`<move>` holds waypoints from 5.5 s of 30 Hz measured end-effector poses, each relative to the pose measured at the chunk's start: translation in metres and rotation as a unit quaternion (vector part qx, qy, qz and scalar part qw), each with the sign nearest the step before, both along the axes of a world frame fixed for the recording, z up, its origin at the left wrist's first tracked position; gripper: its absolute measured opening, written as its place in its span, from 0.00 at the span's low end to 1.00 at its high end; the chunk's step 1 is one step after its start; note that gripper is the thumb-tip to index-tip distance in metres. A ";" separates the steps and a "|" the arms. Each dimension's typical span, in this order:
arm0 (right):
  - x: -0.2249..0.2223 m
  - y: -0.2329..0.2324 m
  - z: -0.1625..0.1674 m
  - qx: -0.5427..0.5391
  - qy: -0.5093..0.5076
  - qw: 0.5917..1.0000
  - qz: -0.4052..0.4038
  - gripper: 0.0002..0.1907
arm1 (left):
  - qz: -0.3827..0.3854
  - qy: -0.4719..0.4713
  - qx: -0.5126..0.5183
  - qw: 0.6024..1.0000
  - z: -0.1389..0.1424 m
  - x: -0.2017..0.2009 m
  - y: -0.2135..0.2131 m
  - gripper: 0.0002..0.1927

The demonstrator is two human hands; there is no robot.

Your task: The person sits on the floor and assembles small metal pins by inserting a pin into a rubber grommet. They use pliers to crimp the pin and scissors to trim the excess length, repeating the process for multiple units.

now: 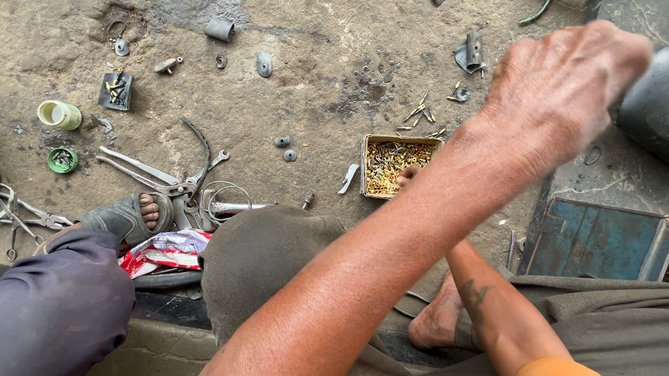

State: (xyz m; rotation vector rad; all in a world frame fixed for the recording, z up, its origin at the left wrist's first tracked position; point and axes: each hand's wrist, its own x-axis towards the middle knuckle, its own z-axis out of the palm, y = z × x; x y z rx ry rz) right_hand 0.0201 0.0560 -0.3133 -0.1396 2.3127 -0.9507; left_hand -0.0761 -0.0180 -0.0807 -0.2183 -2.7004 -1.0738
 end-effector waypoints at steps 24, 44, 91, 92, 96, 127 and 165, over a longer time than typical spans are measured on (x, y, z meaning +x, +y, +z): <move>-0.081 0.096 0.148 -0.702 0.006 0.686 -0.193 0.06 | -0.047 0.061 -0.033 0.996 -0.043 -0.007 0.036 0.11; -0.010 0.154 -0.085 -0.056 -0.060 0.905 -0.417 0.07 | -0.040 0.083 -0.004 0.996 0.021 0.028 0.006 0.15; -0.100 0.140 0.019 -0.135 0.394 0.879 -0.233 0.20 | 0.015 0.117 0.050 0.992 0.030 0.024 -0.008 0.13; -0.102 0.136 0.024 -0.133 0.426 0.874 -0.194 0.19 | 0.014 0.122 0.053 0.991 0.030 0.024 -0.008 0.13; -0.104 0.127 0.033 -0.123 0.445 0.876 -0.142 0.19 | 0.012 0.126 0.048 0.991 0.031 0.024 -0.007 0.12; -0.184 0.105 0.009 0.219 0.188 0.952 0.098 0.18 | -0.087 -0.030 -0.023 0.996 -0.006 0.024 0.016 0.07; -0.180 0.106 0.015 0.251 0.193 0.938 0.140 0.17 | -0.034 0.012 0.059 0.998 -0.034 0.015 0.021 0.05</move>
